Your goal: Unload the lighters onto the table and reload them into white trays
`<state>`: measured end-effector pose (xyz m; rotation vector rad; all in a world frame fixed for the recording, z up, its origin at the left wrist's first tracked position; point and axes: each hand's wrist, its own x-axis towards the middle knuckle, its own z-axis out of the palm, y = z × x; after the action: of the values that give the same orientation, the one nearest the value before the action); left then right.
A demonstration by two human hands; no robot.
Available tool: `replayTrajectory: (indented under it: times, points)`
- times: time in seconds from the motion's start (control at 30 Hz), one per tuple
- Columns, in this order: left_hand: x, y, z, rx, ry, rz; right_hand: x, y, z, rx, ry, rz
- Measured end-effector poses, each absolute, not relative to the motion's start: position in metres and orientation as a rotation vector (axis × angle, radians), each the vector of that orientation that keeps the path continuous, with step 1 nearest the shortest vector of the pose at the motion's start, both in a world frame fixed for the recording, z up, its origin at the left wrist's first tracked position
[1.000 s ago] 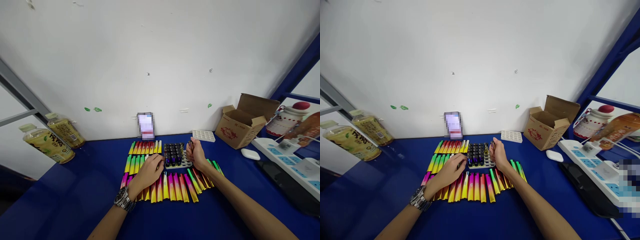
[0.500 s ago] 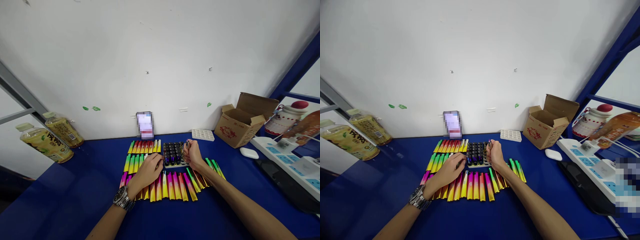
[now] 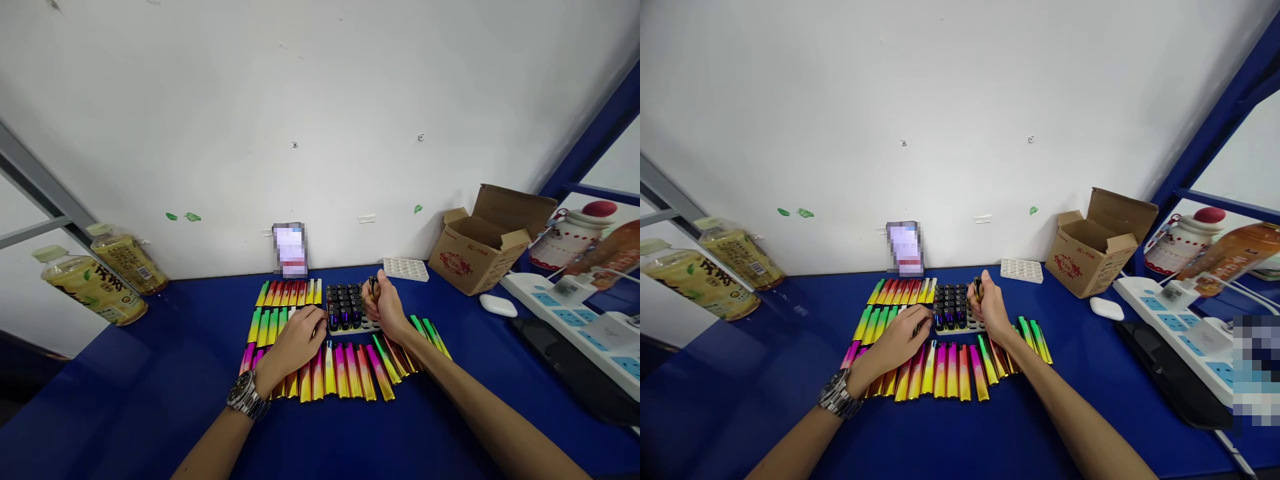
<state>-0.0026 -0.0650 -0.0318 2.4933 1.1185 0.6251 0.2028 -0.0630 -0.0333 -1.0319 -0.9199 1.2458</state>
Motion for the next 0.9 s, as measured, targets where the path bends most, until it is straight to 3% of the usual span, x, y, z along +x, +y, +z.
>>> replayTrajectory:
  times: [0.1, 0.27, 0.53, 0.9]
  points:
    - [-0.003, -0.065, -0.032, 2.494, 1.113, 0.616, 0.211, -0.065, -0.033, -0.915, -1.09, 1.058]
    - [-0.003, -0.066, -0.031, 2.482, 1.098, 0.636, 0.23, -0.068, -0.03, -1.085, -1.372, 0.678]
    - [-0.003, -0.065, -0.032, 2.48, 1.096, 0.655, 0.239, -0.063, -0.038, -1.116, -1.452, 0.716]
    - [-0.003, -0.066, -0.031, 2.474, 1.102, 0.656, 0.25, -0.068, -0.04, -1.292, -1.842, 0.323]
